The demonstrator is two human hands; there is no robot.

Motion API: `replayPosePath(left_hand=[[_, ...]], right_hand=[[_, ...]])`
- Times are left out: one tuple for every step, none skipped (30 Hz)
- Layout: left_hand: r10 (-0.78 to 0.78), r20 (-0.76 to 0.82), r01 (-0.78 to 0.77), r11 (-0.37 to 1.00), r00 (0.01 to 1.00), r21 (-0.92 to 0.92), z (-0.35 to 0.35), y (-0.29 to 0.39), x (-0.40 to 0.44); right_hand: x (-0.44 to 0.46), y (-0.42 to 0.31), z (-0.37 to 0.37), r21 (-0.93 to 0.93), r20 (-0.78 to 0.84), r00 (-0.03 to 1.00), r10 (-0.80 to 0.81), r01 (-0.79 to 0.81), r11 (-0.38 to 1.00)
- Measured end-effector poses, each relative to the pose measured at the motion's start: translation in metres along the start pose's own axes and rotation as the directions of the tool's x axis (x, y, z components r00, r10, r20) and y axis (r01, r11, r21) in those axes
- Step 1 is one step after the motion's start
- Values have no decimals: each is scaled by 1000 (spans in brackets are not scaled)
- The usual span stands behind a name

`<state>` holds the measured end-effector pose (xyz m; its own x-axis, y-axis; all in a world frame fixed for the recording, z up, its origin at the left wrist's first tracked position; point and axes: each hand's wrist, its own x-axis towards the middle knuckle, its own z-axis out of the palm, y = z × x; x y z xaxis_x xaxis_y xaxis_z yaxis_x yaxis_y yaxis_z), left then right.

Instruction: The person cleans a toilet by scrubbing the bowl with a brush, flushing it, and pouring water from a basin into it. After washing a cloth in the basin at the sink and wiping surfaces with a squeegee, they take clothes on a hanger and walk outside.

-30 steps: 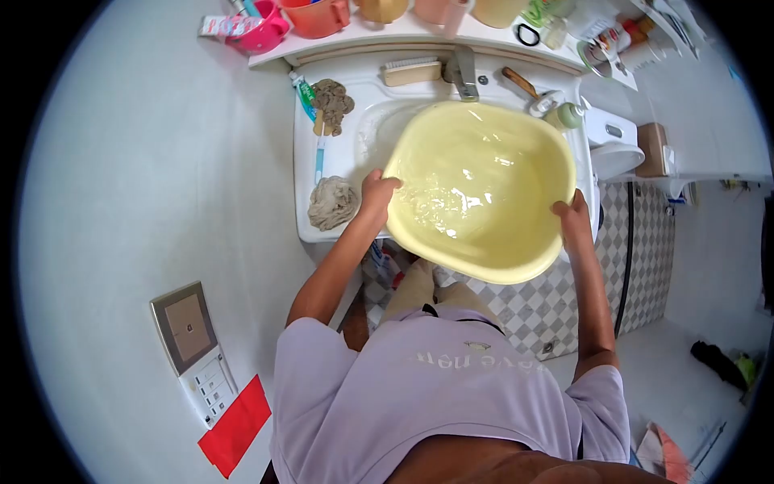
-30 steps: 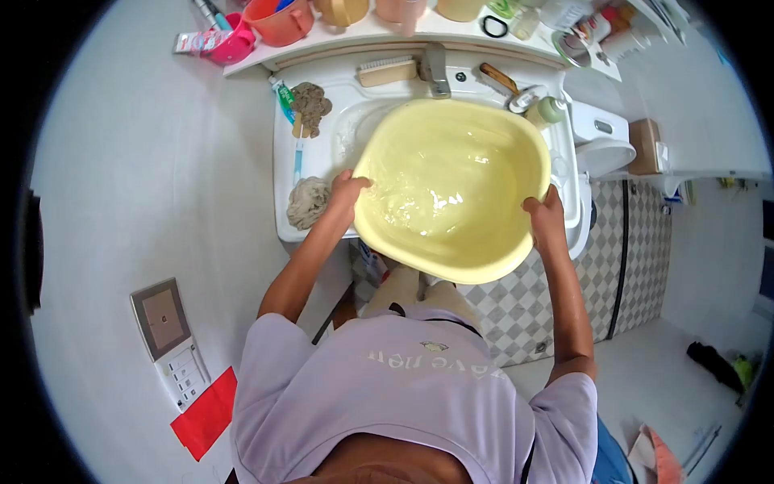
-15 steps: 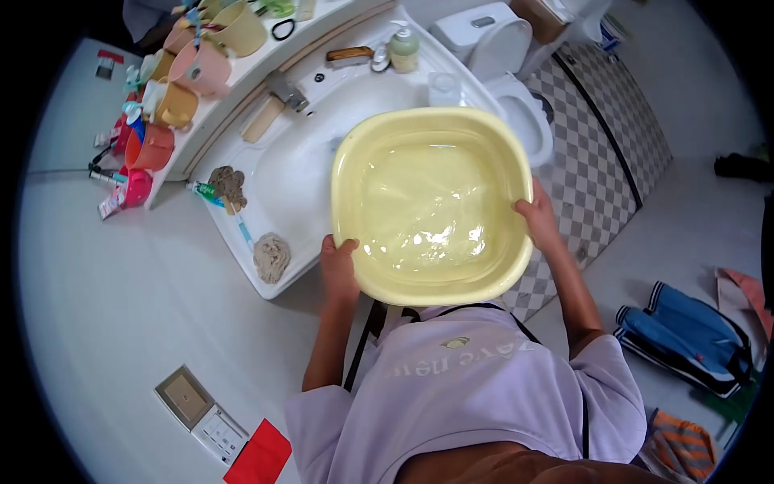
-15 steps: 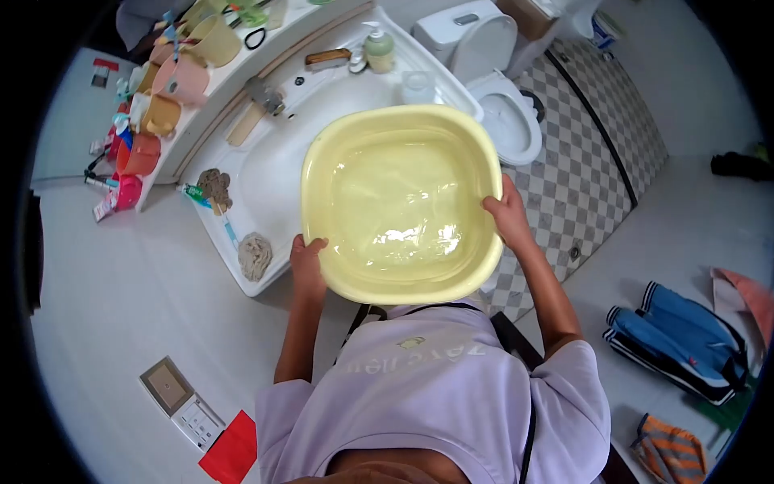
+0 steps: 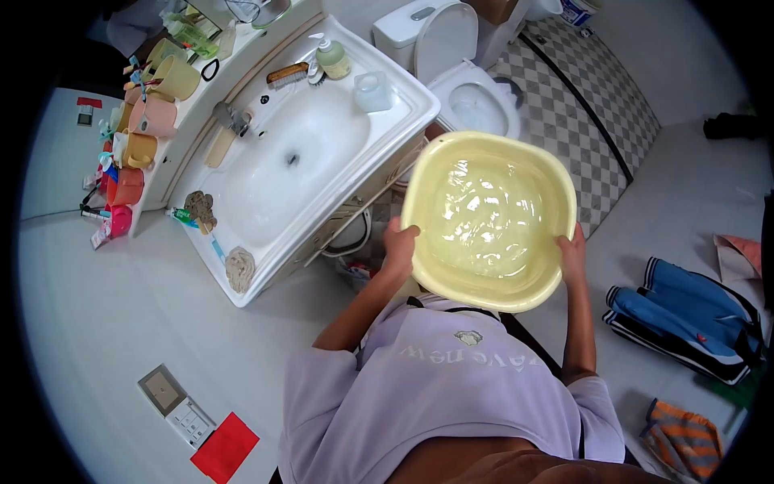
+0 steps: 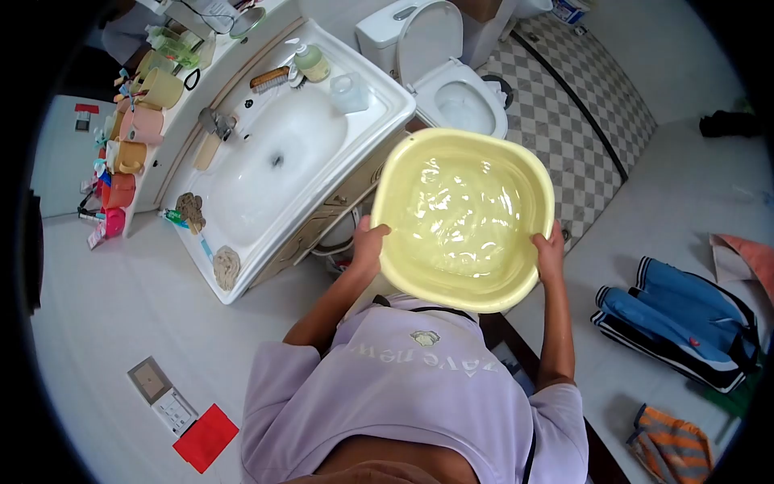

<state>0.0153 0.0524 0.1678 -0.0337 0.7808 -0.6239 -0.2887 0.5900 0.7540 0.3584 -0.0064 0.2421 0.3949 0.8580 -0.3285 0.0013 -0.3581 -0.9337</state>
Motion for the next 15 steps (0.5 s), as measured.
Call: replayPosePath(left_hand=[[-9,9,9,1000,1000,11,9,-9,9],[-6,41,4,999,999,50,22,-4,10],[-13,47,10,998,999,64,34,-4,16],[-24,53,20,997,998,78,44,-8,22],[-35,57,29,995,998,92,54,-9,31],[-56,76,48,994,996,98,62,-11,39],[-53,88,40,990,995,139,69,-13,49],[-53,102,34,983,993,178,77,-11,56],[-51,120,24,976,991,216,86,-8,66],[-83,141,53,978,986,203,92,-17,82],[-83,128,53,973,988,226,102,-12,85],[-78,112,47,967,991,252,110,-4,89],[-65,96,35,958,993,283,117,5,96],[-62,96,38,972,993,230,122,8,111],[-67,95,50,983,993,175,127,5,123]], right_hand=[[2,6,-12,-2,-13,1000,-5,5,1000],[2,6,-18,-11,-45,999,-5,4,1000],[3,6,-25,-24,-72,997,12,-14,1000],[5,7,-33,-39,-99,995,30,-35,999],[8,7,-38,-53,-127,991,49,-56,997],[10,7,-41,-18,-132,989,61,-64,998],[13,6,-44,18,-140,987,72,-71,997],[16,5,-46,51,-150,985,85,-78,996],[22,7,-49,30,-168,983,73,-69,997],[29,11,-54,5,-187,980,61,-61,998],[36,7,-57,-22,-204,978,51,-57,998],[45,3,-61,-43,-206,977,62,-72,996],[57,-1,-61,-55,-208,976,71,-84,995],[71,-6,-57,-60,-211,974,76,-90,994],[86,-10,-54,-84,-201,978,55,-73,994]])
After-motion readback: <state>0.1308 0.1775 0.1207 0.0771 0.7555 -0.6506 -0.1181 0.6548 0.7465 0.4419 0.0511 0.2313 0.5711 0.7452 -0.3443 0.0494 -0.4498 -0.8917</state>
